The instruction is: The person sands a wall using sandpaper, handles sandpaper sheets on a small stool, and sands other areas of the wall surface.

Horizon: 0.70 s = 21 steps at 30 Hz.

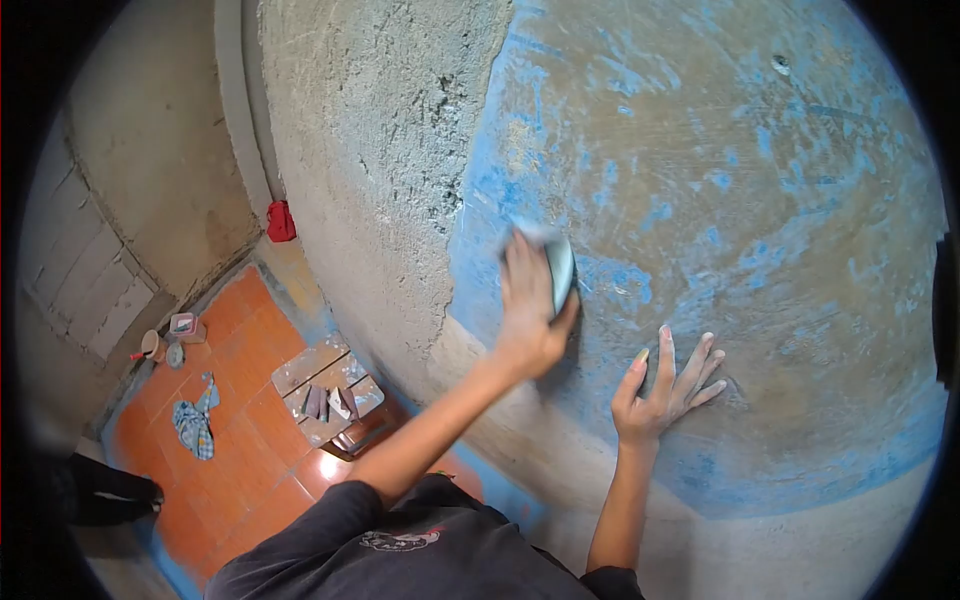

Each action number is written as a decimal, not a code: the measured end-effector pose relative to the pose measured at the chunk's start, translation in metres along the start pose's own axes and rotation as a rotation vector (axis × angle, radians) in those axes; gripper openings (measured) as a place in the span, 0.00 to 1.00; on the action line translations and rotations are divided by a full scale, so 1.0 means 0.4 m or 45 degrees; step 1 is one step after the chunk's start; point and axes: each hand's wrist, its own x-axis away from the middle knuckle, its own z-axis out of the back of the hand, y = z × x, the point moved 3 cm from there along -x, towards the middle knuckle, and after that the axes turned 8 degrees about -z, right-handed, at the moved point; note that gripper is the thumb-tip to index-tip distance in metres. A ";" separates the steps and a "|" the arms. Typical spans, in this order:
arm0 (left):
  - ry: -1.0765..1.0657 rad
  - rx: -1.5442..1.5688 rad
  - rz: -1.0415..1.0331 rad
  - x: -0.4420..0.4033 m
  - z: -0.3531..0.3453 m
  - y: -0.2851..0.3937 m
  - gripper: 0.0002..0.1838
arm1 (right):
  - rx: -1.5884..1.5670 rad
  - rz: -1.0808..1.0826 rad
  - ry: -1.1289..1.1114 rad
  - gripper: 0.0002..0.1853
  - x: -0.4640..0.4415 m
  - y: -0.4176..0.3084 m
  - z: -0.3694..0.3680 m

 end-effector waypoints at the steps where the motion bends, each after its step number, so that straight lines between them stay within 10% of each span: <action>1: 0.011 0.005 0.011 -0.035 0.029 -0.014 0.40 | 0.004 -0.011 -0.005 0.22 0.007 -0.004 -0.007; 7: -0.550 0.118 0.211 0.260 -0.090 0.007 0.41 | 0.070 -0.045 -0.040 0.23 0.014 -0.015 -0.015; 16: -0.007 0.041 -0.043 -0.064 0.027 -0.012 0.43 | 0.141 -0.052 -0.136 0.24 0.028 -0.002 -0.007; 21: -0.724 0.165 0.077 0.260 -0.124 0.064 0.46 | 0.175 -0.017 -0.121 0.23 0.039 0.016 -0.017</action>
